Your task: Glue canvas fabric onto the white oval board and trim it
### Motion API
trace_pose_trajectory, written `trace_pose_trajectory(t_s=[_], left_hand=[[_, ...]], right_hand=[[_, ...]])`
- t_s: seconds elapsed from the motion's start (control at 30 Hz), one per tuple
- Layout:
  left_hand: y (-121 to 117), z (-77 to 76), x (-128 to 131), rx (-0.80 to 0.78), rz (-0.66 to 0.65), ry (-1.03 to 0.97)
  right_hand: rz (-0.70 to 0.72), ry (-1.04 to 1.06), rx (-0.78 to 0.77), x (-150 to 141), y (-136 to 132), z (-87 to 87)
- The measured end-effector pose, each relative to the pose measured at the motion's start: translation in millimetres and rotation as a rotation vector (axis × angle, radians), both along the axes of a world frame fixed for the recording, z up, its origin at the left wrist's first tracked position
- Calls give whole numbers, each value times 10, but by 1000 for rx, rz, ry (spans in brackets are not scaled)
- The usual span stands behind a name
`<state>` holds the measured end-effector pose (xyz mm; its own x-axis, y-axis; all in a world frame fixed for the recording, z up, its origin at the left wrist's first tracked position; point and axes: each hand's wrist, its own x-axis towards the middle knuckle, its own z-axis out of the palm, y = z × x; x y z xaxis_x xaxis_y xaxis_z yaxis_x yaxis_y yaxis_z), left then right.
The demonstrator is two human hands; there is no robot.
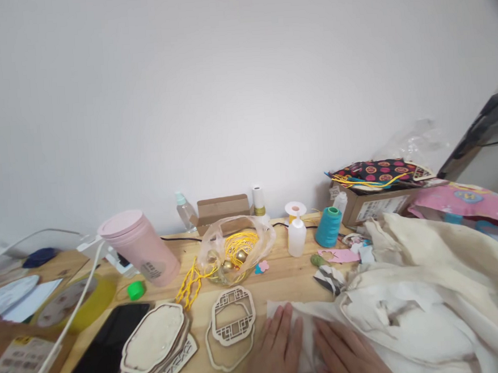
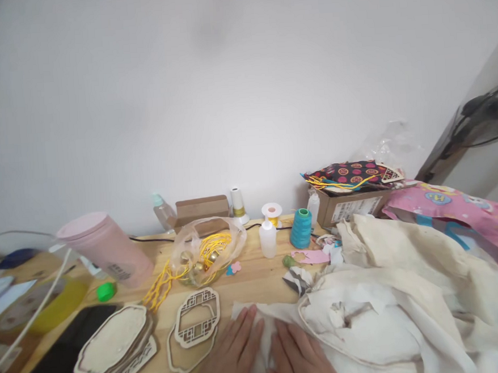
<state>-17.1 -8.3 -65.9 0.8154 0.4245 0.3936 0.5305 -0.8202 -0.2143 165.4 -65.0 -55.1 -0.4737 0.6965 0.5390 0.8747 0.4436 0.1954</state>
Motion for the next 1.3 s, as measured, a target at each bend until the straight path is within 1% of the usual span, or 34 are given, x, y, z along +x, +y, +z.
trace_pose_trajectory(t_s=[0.1,0.23,0.37,0.43,0.53,0.63,0.7,0.8,0.9,0.97,1.03,1.13,1.23,1.3], left_hand=[[30,41,-4,-29,-6,-48],[55,42,-24,4,-29,-52],[58,9,-54,-8,-50,-39],[57,8,-61,19,-51,-31],[56,17,-63,63,-63,5],[54,10,-61,48,-63,26],[53,-4,-58,36,-52,33],[58,-8,-50,63,-38,45],[70,28,-45,114,-66,35],[76,62,-50,138,-88,45],[78,89,-59,156,-91,75],[79,97,-74,173,-96,117],[75,57,-70,182,-92,108],[63,12,-53,187,-38,73]], right_hand=[[-2,-45,-7,3,63,-20],[-19,-73,-120,93,45,-24],[39,-24,-212,170,24,0],[76,-16,-246,197,31,35],[105,-57,-308,234,46,101],[116,-89,-386,273,54,181],[129,-77,-410,297,56,262],[156,-78,-399,322,58,451],[212,-137,-400,342,50,667],[231,-154,-416,362,39,764],[233,-132,-443,393,27,798],[257,-54,-512,444,11,767],[262,1,-581,471,-3,755],[251,0,-595,466,-10,800]])
